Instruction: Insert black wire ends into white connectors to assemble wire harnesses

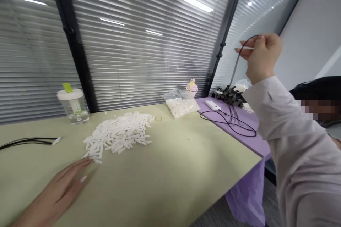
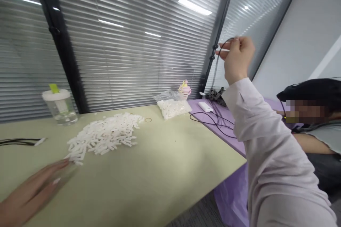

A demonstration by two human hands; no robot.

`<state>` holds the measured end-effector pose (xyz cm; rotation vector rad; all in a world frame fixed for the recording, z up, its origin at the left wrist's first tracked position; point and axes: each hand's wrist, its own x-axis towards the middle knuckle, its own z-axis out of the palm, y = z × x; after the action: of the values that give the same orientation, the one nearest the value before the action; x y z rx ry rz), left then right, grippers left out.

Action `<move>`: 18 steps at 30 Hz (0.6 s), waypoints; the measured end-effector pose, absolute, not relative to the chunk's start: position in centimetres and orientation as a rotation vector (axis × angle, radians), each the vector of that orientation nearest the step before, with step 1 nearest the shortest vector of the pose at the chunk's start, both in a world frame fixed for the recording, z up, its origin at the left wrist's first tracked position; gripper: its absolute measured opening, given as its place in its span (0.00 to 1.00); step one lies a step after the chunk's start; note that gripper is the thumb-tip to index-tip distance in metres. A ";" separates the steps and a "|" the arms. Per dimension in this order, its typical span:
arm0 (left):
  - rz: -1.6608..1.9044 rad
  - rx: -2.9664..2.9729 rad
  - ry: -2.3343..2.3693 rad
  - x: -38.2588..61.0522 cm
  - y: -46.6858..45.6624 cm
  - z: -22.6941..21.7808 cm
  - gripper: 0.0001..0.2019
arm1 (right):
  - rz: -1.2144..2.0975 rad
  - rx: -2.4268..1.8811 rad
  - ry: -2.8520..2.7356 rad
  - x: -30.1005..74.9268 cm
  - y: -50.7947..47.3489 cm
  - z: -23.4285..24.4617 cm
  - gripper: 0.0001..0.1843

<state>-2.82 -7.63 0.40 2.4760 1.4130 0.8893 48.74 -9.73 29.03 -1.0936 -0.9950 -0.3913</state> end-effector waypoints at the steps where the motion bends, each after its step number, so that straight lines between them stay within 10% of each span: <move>1: 0.835 2.368 1.373 -2.5 -7.7 0.7 0.20 | -0.379 -1.070 -1.029 46.8 -9.8 30.1 0.10; 7: 0.666 1.418 0.812 0.6 -9.4 4.5 0.29 | -0.078 -1.038 -1.346 34.6 -10.4 31.5 0.07; 18: 0.521 1.019 0.681 -5.3 -6.5 5.2 0.33 | 0.510 -1.051 -2.196 20.1 -13.1 16.8 0.12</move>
<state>-5.32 -6.50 5.22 1.0186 0.6814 0.5209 20.13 -13.06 16.77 -1.0513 -2.1962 0.5096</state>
